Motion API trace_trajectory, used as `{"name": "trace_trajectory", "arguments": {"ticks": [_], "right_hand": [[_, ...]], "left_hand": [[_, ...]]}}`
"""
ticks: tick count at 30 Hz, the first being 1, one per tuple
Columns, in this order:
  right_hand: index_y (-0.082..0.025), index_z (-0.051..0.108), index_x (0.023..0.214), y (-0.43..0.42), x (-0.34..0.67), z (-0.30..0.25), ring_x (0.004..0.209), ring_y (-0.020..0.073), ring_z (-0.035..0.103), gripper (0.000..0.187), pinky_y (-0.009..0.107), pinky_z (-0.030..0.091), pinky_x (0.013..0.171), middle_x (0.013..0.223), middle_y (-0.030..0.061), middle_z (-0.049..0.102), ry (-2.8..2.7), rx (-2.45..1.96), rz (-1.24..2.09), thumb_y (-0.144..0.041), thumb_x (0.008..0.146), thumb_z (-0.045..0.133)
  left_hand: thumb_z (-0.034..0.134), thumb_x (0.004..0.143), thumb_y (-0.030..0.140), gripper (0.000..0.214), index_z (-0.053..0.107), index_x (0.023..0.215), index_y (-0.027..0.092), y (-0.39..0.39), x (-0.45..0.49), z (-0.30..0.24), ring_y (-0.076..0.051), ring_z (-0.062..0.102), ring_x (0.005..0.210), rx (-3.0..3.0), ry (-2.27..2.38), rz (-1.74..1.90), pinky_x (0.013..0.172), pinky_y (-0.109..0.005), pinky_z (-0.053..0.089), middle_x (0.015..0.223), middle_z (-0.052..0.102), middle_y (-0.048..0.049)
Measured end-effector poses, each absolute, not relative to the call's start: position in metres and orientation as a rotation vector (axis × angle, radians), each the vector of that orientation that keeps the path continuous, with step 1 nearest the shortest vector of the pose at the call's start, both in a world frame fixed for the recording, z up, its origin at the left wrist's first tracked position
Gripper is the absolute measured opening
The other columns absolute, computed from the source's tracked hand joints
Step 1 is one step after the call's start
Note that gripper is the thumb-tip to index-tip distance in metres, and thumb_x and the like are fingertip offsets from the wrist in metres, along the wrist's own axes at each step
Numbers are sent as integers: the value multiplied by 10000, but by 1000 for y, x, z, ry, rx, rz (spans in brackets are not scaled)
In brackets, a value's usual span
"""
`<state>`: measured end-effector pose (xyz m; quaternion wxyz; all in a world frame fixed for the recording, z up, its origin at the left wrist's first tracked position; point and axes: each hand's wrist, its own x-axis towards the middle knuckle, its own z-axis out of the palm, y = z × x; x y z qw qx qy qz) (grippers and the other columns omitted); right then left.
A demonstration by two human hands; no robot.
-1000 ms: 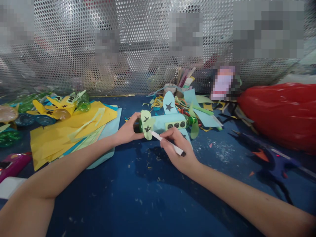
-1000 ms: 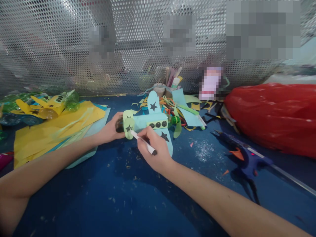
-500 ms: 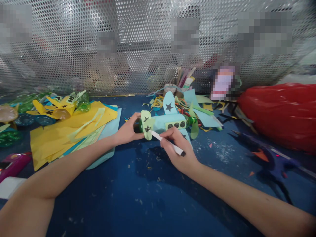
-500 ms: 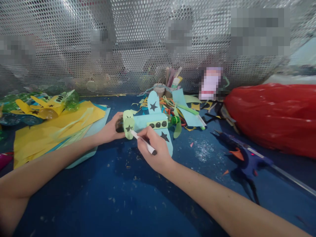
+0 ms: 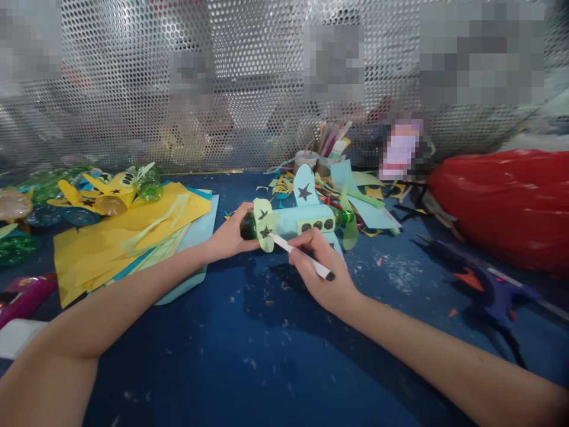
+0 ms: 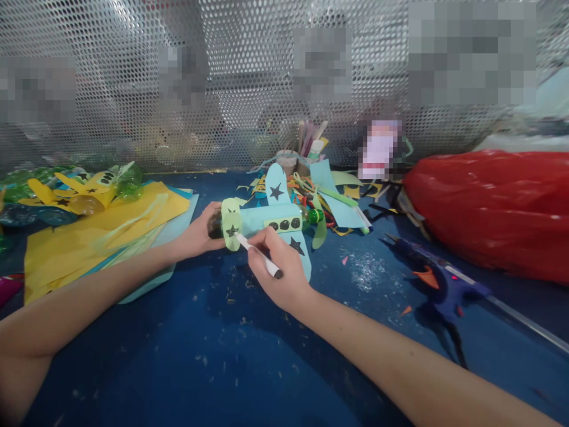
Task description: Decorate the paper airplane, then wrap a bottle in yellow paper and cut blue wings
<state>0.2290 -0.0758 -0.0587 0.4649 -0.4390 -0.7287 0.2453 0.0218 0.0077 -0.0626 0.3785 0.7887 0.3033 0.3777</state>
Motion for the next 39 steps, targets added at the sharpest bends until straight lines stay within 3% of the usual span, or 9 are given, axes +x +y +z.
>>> {"name": "trace_trajectory", "arguments": {"ticks": [39], "right_hand": [[-228, 473, 858, -74, 230, -60, 479, 84, 462, 43, 230, 349, 475, 632, -51, 544, -1795, -1060, 581, -192, 881, 481]], "left_hand": [[750, 697, 243, 600, 398, 1183, 232, 7, 22, -62, -272, 515, 1214, 2012, 782, 961, 1029, -476, 425, 1266, 523, -110]]}}
